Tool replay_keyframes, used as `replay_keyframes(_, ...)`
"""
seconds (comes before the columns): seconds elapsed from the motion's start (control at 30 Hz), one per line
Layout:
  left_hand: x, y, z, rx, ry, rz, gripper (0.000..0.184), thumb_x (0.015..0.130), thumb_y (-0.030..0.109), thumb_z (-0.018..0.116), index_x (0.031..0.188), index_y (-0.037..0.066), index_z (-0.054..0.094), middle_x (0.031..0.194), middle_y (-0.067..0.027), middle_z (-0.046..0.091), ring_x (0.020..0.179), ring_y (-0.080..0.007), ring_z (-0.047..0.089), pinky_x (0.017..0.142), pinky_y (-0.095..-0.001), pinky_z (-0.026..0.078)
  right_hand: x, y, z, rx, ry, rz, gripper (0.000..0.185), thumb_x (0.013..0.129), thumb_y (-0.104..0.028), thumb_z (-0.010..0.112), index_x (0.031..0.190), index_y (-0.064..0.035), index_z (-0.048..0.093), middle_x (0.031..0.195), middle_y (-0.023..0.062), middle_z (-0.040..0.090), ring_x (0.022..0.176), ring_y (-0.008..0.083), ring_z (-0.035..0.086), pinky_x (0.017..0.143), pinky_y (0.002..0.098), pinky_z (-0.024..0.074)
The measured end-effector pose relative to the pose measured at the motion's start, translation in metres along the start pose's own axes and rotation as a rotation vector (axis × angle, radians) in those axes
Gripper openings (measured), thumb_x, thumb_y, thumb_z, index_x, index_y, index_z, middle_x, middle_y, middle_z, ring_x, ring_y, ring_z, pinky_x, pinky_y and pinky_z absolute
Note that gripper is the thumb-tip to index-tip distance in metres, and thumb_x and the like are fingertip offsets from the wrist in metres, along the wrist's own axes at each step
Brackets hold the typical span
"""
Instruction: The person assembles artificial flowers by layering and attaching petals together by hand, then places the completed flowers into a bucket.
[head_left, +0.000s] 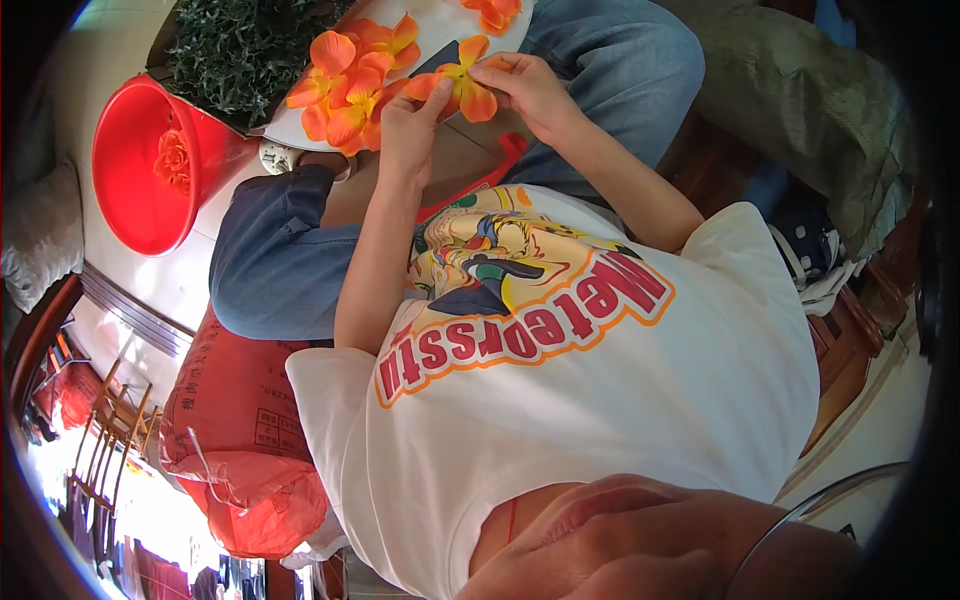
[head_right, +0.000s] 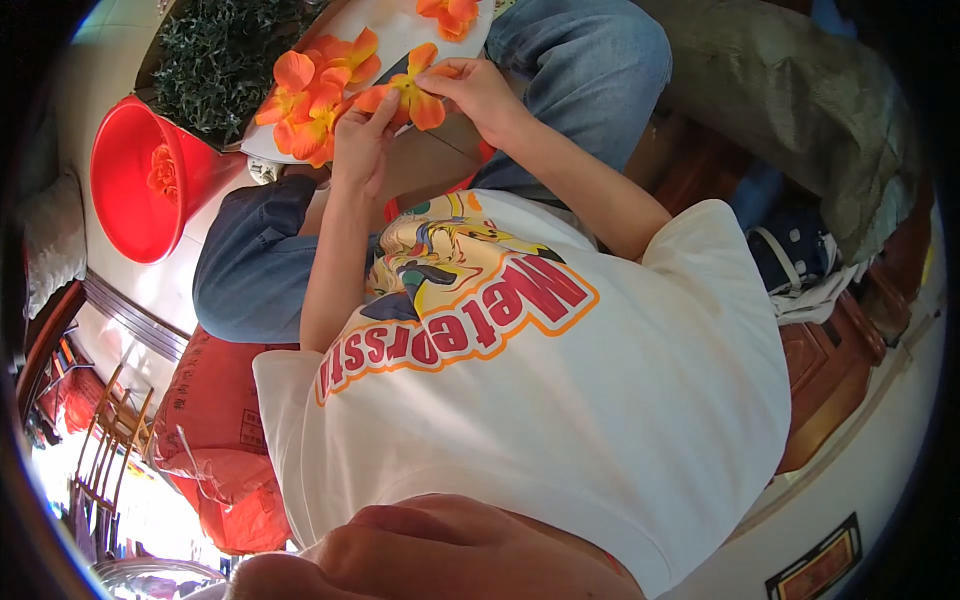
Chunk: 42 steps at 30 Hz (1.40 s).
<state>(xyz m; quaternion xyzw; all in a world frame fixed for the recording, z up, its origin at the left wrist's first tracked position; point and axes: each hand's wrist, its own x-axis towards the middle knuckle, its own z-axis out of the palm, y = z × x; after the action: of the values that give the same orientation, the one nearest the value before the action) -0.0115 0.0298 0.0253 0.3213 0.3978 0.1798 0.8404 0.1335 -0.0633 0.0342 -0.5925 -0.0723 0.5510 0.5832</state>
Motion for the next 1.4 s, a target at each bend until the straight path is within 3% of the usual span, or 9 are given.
replay_keyframes(0.27,0.008,-0.01,-0.003,0.04,0.018,0.016,0.023,0.09,0.012,0.068,0.108,-0.002,0.063,0.095,-0.006,0.068,0.086,-0.012,0.064,0.081,-0.0244,0.052,0.007,0.011,-0.002,-0.033,0.052,-0.021,0.023,0.083,-0.014,0.074,0.103,-0.005,0.067,0.095,0.0022,0.067,0.087,0.0113,0.061,0.076,0.0295,0.0507)
replay_keyframes(0.37,0.006,-0.01,-0.007,0.184,0.111,0.177,0.027,0.089,0.009,0.068,0.113,-0.003,0.061,0.095,-0.0066,0.067,0.085,-0.0114,0.063,0.081,-0.0239,0.051,0.004,0.008,0.01,-0.482,0.385,-0.719,0.027,0.078,-0.01,0.074,0.104,-0.0077,0.066,0.095,0.0047,0.065,0.089,0.0182,0.06,0.079,0.0338,0.0492)
replay_keyframes(0.47,0.003,-0.007,-0.016,0.302,0.186,0.375,0.028,0.089,0.008,0.068,0.113,-0.004,0.06,0.095,-0.0079,0.067,0.085,-0.0112,0.063,0.08,-0.024,0.051,-0.01,-0.016,0.014,-0.928,0.279,-1.08,0.025,0.074,-0.007,0.074,0.098,-0.0096,0.068,0.092,0.0047,0.064,0.092,0.0234,0.058,0.08,0.0347,0.047)
replay_keyframes(0.83,0.131,0.134,-0.032,1.268,0.362,1.014,0.016,0.084,0.009,0.072,0.098,0.001,0.071,0.09,-0.0076,0.072,0.081,-0.0113,0.067,0.076,-0.0259,0.053,-0.001,-0.005,0.012,-1.087,0.139,-1.097,0.013,0.075,-0.01,0.075,0.084,-0.0096,0.066,0.087,0.0,0.063,0.087,0.0213,0.057,0.075,0.0347,0.0424)
replay_keyframes(0.9,0.161,0.161,-0.025,1.38,0.389,0.965,0.014,0.084,0.002,0.06,0.094,-0.003,0.069,0.084,-0.0222,0.067,0.077,-0.0356,0.066,0.064,-0.0395,0.053,-0.002,-0.007,0.014,-1.092,0.138,-1.082,0.013,0.074,-0.01,0.075,0.084,-0.0094,0.066,0.087,0.0001,0.063,0.087,0.0214,0.057,0.075,0.035,0.0423)
replay_keyframes(1.1,0.261,0.188,-0.032,1.84,0.569,0.778,0.016,0.084,0.012,0.062,0.087,-0.001,0.071,0.089,-0.0234,0.067,0.083,-0.037,0.067,0.07,-0.0451,0.055,-0.003,-0.009,0.013,-1.096,0.123,-1.04,0.016,0.072,-0.008,0.075,0.085,-0.0092,0.066,0.089,0.0006,0.063,0.087,0.0216,0.057,0.075,0.036,0.0426)
replay_keyframes(1.27,0.269,0.2,-0.022,1.842,0.542,0.646,0.013,0.081,0.008,0.064,0.079,-0.004,0.069,0.085,-0.0226,0.067,0.081,-0.0351,0.067,0.068,-0.045,0.054,-0.003,-0.009,0.011,-1.081,0.097,-1.007,0.017,0.071,-0.008,0.075,0.087,-0.009,0.066,0.09,0.0009,0.063,0.087,0.0219,0.057,0.076,0.0352,0.0432)
replay_keyframes(1.37,0.248,0.201,-0.023,1.516,0.417,1.116,0.011,0.08,0.006,0.064,0.075,-0.004,0.067,0.085,-0.0211,0.068,0.078,-0.0338,0.067,0.066,-0.0436,0.053,0.001,-0.007,0.006,-1.051,0.055,-0.988,0.02,0.072,-0.009,0.075,0.09,-0.0084,0.067,0.091,0.0023,0.063,0.087,0.0231,0.058,0.076,0.0349,0.0444)
replay_keyframes(1.4,0.232,0.203,-0.013,1.482,0.451,1.065,0.01,0.082,0.005,0.065,0.078,-0.004,0.067,0.084,-0.0187,0.068,0.074,-0.0259,0.067,0.067,-0.0372,0.053,0.002,-0.006,0.005,-1.039,0.038,-0.985,0.021,0.072,-0.009,0.076,0.091,-0.0081,0.067,0.092,0.0029,0.064,0.087,0.0236,0.058,0.076,0.0348,0.0449)
